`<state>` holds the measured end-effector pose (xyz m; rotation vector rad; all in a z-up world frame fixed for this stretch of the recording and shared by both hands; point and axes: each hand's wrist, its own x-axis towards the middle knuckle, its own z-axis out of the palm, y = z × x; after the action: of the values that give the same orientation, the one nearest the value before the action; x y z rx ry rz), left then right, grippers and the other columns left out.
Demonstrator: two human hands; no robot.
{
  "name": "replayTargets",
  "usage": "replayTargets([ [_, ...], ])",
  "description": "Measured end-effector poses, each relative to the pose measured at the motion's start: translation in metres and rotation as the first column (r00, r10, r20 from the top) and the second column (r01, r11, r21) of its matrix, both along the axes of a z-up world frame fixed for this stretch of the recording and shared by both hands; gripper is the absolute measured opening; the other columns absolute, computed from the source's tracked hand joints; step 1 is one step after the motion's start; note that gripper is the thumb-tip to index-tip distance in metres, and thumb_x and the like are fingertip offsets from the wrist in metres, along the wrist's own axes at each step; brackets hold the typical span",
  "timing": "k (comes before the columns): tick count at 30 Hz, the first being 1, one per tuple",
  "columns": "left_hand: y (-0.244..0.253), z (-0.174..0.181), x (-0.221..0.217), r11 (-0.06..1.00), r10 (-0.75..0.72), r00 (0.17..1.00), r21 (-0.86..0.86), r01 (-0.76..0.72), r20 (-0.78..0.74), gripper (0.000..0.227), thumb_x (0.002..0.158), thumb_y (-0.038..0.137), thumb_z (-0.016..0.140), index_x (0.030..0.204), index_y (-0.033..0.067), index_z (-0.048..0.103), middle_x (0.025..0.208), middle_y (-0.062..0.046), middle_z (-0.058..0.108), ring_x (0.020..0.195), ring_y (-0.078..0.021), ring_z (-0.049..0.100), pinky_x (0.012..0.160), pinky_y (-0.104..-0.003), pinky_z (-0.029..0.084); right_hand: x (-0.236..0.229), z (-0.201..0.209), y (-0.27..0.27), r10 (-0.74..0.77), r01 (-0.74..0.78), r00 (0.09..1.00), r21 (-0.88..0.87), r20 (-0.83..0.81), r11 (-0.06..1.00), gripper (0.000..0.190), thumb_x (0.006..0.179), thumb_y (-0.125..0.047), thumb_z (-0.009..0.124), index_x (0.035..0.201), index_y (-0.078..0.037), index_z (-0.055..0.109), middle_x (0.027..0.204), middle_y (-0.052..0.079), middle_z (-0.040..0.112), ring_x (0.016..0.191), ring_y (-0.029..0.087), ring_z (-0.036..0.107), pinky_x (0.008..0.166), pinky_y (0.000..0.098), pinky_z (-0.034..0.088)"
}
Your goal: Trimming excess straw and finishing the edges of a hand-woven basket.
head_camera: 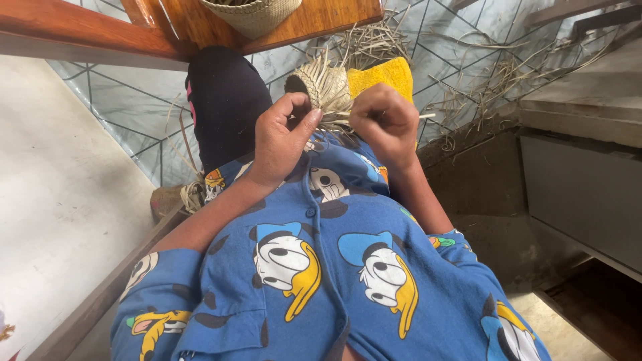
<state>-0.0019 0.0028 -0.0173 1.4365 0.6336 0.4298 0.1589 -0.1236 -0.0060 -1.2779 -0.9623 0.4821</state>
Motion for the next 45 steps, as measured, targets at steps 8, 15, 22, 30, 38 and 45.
replayTargets([
  [8, -0.003, 0.004, -0.001, 0.999, 0.041, 0.997, -0.009, -0.040, 0.073, 0.031, 0.107, 0.010, 0.067, 0.130, 0.0071, 0.047, 0.096, -0.009, 0.061, 0.087, -0.0148, 0.059, 0.073, -0.029, 0.057, -0.010, 0.009, 0.001, 0.151, -0.162, 0.970, 0.042, 0.193, 0.986, 0.006, 0.083, 0.005, 0.082, 0.087, 0.002, 0.079, 0.083, 0.018, 0.071, 0.055, 0.019, 0.057, 0.047, 0.0287, 0.047],
  [15, -0.003, 0.001, -0.005, 0.992, 0.036, 0.997, 0.117, -0.044, 0.073, 0.034, 0.109, 0.004, 0.060, 0.141, 0.0123, 0.053, 0.096, -0.008, 0.064, 0.084, -0.0140, 0.060, 0.069, -0.028, 0.061, -0.015, 0.012, 0.004, 0.164, -0.199, 0.934, 0.081, 0.318, 0.977, 0.008, 0.084, 0.008, 0.081, 0.085, -0.001, 0.079, 0.083, 0.018, 0.074, 0.058, 0.025, 0.065, 0.052, 0.0332, 0.054],
  [22, -0.005, -0.001, -0.005, 0.993, 0.049, 0.990, 0.097, -0.063, 0.133, 0.031, 0.107, 0.001, 0.059, 0.136, 0.0090, 0.054, 0.099, -0.010, 0.064, 0.088, -0.0157, 0.064, 0.071, -0.029, 0.064, -0.025, 0.013, 0.004, 0.163, -0.207, 0.886, 0.056, 0.435, 0.977, 0.010, 0.090, 0.004, 0.075, 0.087, -0.004, 0.078, 0.087, 0.017, 0.075, 0.061, 0.031, 0.069, 0.056, 0.0373, 0.057],
  [30, -0.003, 0.008, -0.001, 0.996, 0.077, 0.980, 0.025, -0.084, 0.185, 0.011, 0.103, -0.001, 0.066, 0.113, 0.0023, 0.070, 0.096, -0.011, 0.069, 0.088, -0.0172, 0.072, 0.072, -0.031, 0.068, -0.028, 0.010, 0.004, 0.193, -0.224, 0.832, -0.003, 0.520, 0.975, 0.009, 0.095, -0.002, 0.073, 0.090, -0.007, 0.078, 0.093, 0.015, 0.076, 0.064, 0.034, 0.070, 0.060, 0.0418, 0.058],
  [38, 0.003, -0.015, 0.001, 0.975, 0.173, 0.983, -0.151, -0.163, 0.061, 0.013, 0.099, 0.004, 0.074, 0.111, -0.0010, 0.071, 0.094, -0.011, 0.070, 0.085, -0.0131, 0.070, 0.069, -0.029, 0.066, -0.020, 0.019, 0.016, 0.203, -0.232, 0.866, 0.008, 0.456, 0.973, 0.005, 0.091, -0.003, 0.076, 0.091, -0.007, 0.079, 0.091, 0.015, 0.076, 0.070, 0.033, 0.073, 0.065, 0.0427, 0.060],
  [45, 0.024, -0.003, -0.007, 0.919, 0.306, 0.946, -0.227, -0.323, -0.104, 0.007, 0.098, 0.002, 0.070, 0.102, 0.0075, 0.069, 0.092, -0.002, 0.068, 0.081, -0.0079, 0.064, 0.073, -0.024, 0.064, 0.080, 0.017, 0.044, -0.273, 0.332, 0.897, -0.122, 0.348, 0.935, 0.016, 0.107, -0.001, 0.065, 0.092, 0.002, 0.069, 0.082, 0.013, 0.068, 0.068, 0.017, 0.058, 0.058, 0.0310, 0.046],
])
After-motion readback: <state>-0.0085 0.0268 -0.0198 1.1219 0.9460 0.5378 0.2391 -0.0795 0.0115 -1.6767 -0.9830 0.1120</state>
